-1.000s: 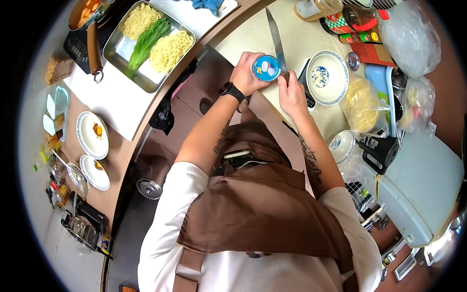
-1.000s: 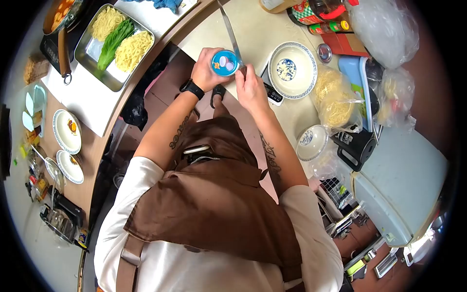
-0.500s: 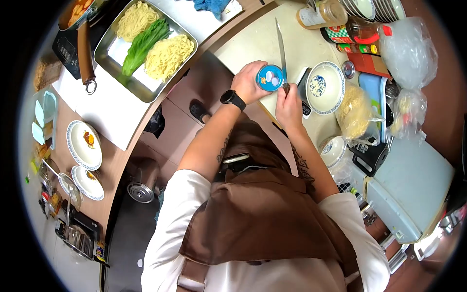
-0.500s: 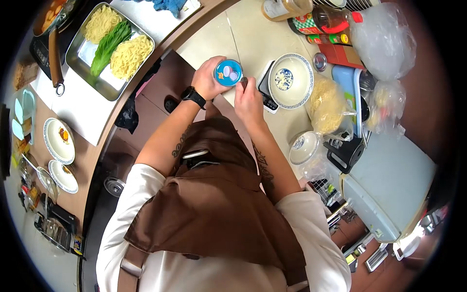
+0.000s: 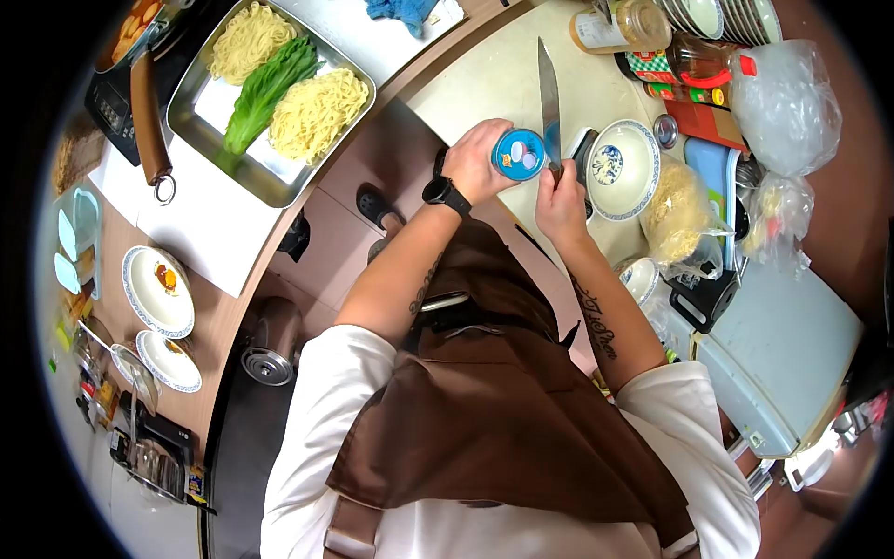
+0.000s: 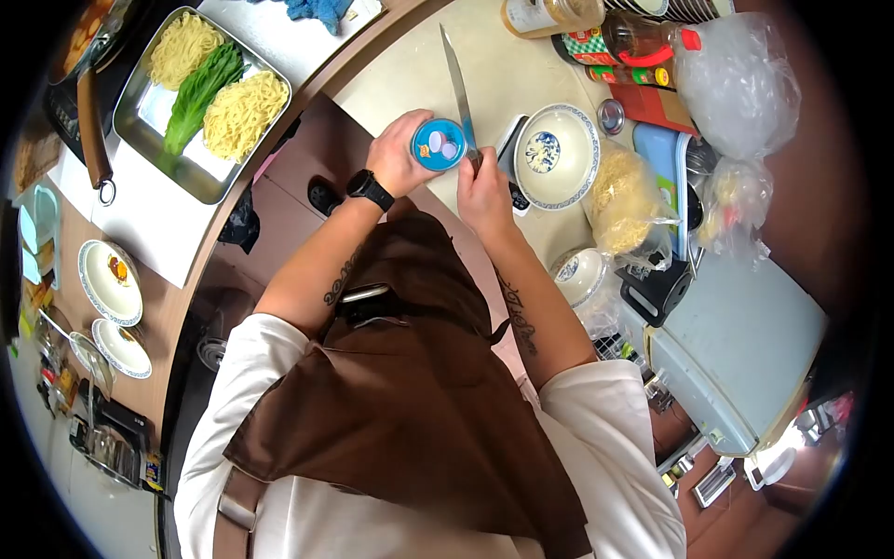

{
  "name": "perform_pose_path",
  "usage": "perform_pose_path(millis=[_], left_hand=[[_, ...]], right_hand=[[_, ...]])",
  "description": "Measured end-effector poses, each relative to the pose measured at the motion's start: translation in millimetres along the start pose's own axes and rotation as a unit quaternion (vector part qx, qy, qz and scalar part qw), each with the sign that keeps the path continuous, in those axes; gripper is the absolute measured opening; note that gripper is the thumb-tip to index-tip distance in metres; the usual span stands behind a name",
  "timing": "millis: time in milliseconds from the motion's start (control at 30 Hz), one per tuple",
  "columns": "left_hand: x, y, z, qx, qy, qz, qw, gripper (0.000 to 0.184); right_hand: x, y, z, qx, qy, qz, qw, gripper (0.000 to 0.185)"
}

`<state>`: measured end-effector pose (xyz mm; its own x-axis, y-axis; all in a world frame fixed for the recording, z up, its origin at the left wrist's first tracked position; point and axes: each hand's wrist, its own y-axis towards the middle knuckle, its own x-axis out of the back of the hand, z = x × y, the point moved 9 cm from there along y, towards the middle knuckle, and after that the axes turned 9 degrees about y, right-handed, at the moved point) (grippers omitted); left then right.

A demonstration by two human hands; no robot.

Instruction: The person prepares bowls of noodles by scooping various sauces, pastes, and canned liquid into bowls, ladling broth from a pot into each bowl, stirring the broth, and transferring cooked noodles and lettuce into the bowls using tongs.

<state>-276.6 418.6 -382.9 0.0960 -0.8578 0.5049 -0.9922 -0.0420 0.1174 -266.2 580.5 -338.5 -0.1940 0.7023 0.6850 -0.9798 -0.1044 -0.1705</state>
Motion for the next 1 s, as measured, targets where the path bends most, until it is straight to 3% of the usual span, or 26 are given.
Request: perform_pose_path(millis=[333,467,567,600,633,700,767,800,900,1000], left_hand=[[-7,-5,-4,-0.015,-0.005,0.001,1.0,0.068],[-3,-1,-1,-0.005,0.01,0.011,1.0,0.069],[-9,-2,3,-0.012,0.021,-0.01,1.0,0.074],[-8,-2,1,-0.004,0.016,-0.026,1.0,0.075],[-8,-7,-1,0.008,0.011,-0.041,0.999,0.075],[-10,-11,2,0.07,0.011,-0.047,0.996,0.093],[-3,-19,-4,0.102,0.014,-0.056,0.993,0.103],[-5,-26,-7,0.082,0.025,-0.002,0.996,0.111],[7,-50,-16,0.042,0.061,0.044,0.996,0.1],[11,-60,10,0.079,0.048,0.068,0.993,0.098]], right_hand=[[-2,5,-15,0.02,0.068,0.01,0.997,0.027],[-10,9,-36,-0.044,0.156,0.076,0.984,0.03],[3,9,-18,-0.032,0.07,0.091,0.993,0.031],[2,-2,-23,-0.147,0.151,0.096,0.973,0.032],[0,-7,-18,-0.144,0.244,0.051,0.958,0.032],[-3,-12,-13,-0.132,0.422,-0.042,0.896,0.034],[1,-1,-11,-0.123,0.383,-0.012,0.915,0.035],[3,12,-11,-0.108,0.359,-0.021,0.927,0.036],[-2,52,-15,-0.107,0.326,0.021,0.939,0.037],[20,70,6,-0.012,0.227,0.008,0.974,0.035]])
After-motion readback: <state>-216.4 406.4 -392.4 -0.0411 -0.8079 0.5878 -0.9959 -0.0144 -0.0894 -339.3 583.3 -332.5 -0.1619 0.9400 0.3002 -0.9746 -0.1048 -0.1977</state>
